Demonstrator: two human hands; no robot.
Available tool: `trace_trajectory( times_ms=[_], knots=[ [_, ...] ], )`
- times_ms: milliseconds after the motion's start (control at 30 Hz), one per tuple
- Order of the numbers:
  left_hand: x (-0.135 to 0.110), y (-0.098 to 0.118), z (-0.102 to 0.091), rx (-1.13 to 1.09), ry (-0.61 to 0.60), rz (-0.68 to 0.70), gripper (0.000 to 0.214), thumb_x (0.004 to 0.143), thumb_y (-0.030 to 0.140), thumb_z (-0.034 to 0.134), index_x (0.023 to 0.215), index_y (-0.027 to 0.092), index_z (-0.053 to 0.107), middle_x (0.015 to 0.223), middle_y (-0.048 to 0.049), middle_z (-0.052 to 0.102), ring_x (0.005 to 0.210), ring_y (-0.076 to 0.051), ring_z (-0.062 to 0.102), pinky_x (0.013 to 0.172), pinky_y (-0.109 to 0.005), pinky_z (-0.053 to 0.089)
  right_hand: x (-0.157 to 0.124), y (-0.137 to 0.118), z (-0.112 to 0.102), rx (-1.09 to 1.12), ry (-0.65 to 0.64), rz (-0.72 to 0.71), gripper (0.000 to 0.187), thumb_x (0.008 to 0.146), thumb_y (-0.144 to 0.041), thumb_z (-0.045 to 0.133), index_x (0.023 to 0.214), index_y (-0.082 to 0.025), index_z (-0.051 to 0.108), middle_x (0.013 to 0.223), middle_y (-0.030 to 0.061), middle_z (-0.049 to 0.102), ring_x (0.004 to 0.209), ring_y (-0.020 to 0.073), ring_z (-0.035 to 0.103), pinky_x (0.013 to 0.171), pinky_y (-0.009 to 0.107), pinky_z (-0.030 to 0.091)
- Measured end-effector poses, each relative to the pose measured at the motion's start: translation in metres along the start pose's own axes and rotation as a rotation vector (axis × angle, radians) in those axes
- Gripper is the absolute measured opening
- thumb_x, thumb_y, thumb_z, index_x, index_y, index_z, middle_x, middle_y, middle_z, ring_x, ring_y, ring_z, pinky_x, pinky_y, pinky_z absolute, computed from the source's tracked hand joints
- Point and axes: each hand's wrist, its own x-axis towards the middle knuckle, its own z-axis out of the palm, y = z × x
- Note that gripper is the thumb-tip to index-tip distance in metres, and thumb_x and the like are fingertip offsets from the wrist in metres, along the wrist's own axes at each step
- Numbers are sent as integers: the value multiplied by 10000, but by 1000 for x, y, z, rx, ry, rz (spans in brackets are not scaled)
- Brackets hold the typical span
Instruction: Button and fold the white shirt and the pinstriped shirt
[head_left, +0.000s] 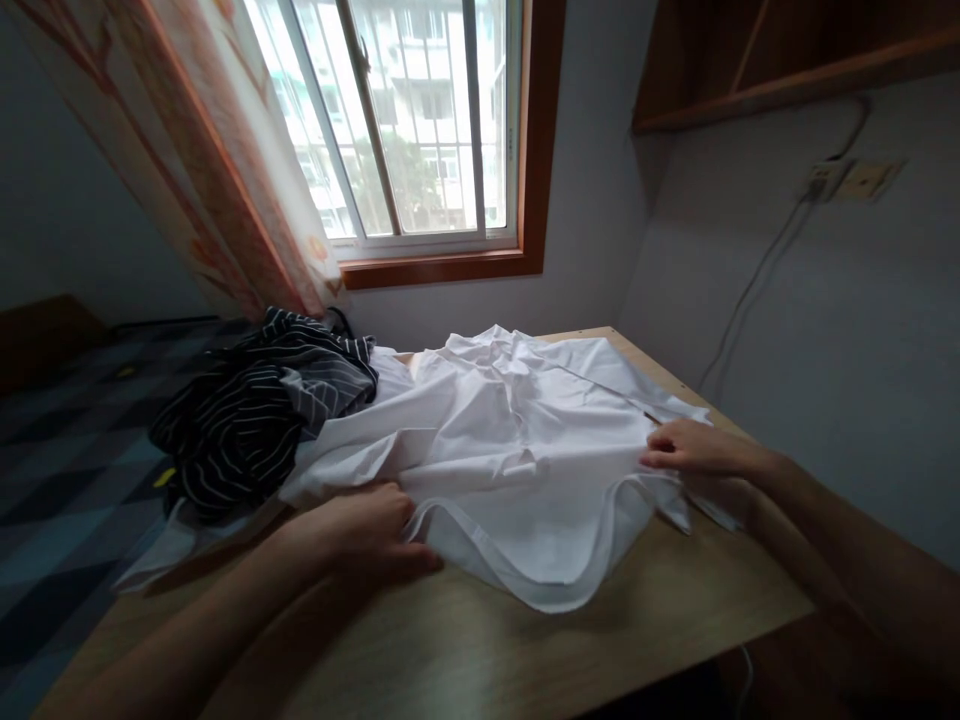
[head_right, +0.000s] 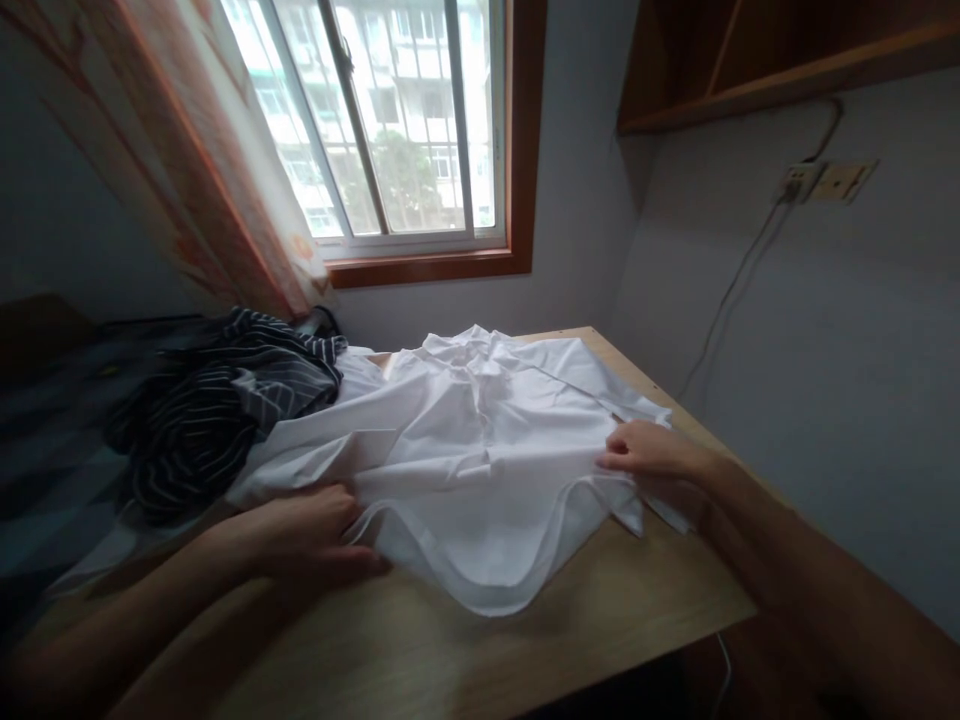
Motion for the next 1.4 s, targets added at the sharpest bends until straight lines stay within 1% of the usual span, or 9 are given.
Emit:
trace_trajectory(
  times_ms=[67,167,267,367,467,567,833,1033,1400],
  knots=[
    [14,17,-12,-108,-109,38,484,624,614,713,407,227,521,380,36,428,335,-112,339,447,-269,303,12,-15,-16,24,86,27,302,799,-475,608,630,-225,625,605,36,621,550,163,507,560,296,311],
    [59,49,-17,-153,-66,102,400,693,575,693,499,236,605,418,24,474,383,-123,389,481,-262,326,44,-54,-15,70,335,5,200,820,-388,599,744,-217,670,699,40,671,626,170,560,602,285,349],
    [107,75,12,-111,48,40,227,808,340,626,621,216,661,552,-28,601,517,-161,520,563,-267,380,79,-92,19,213,321,-24,98,776,-272,630,750,-205,698,716,30,691,662,175,596,615,273,381],
    [131,80,57,-147,126,-125,154,810,158,553,744,192,688,720,-83,682,691,-219,613,647,-298,424,99,-112,61,275,268,-6,78,752,-213,632,734,-204,707,680,19,681,658,175,601,607,268,388],
    [132,71,88,-170,190,-214,189,834,144,501,848,189,684,821,-94,704,771,-237,641,687,-311,434,103,-116,88,265,344,16,89,772,-234,630,800,-208,710,728,20,681,682,172,595,627,267,398],
    [128,62,99,-169,243,-216,186,854,172,492,842,202,676,845,-77,696,798,-224,641,699,-295,434,102,-118,96,258,356,-6,85,791,-227,623,840,-211,691,778,21,678,708,166,593,655,266,406],
    [135,53,95,-362,309,-123,208,842,176,511,826,196,718,846,-58,681,849,-204,611,796,-304,450,110,-119,93,151,341,8,72,865,-217,582,811,-202,626,842,62,678,820,199,607,740,288,403],
    [147,39,96,-590,426,-122,184,814,341,630,788,178,710,725,-28,675,667,-157,576,672,-271,445,120,-123,88,317,514,5,100,894,-240,547,821,-203,603,852,61,660,816,201,592,755,295,409],
    [151,34,100,-838,310,-114,146,752,269,606,692,140,638,644,2,602,629,-128,505,601,-231,390,112,-123,93,527,528,-9,72,841,-231,572,791,-190,604,785,42,654,744,183,587,704,274,422]
  ],
)
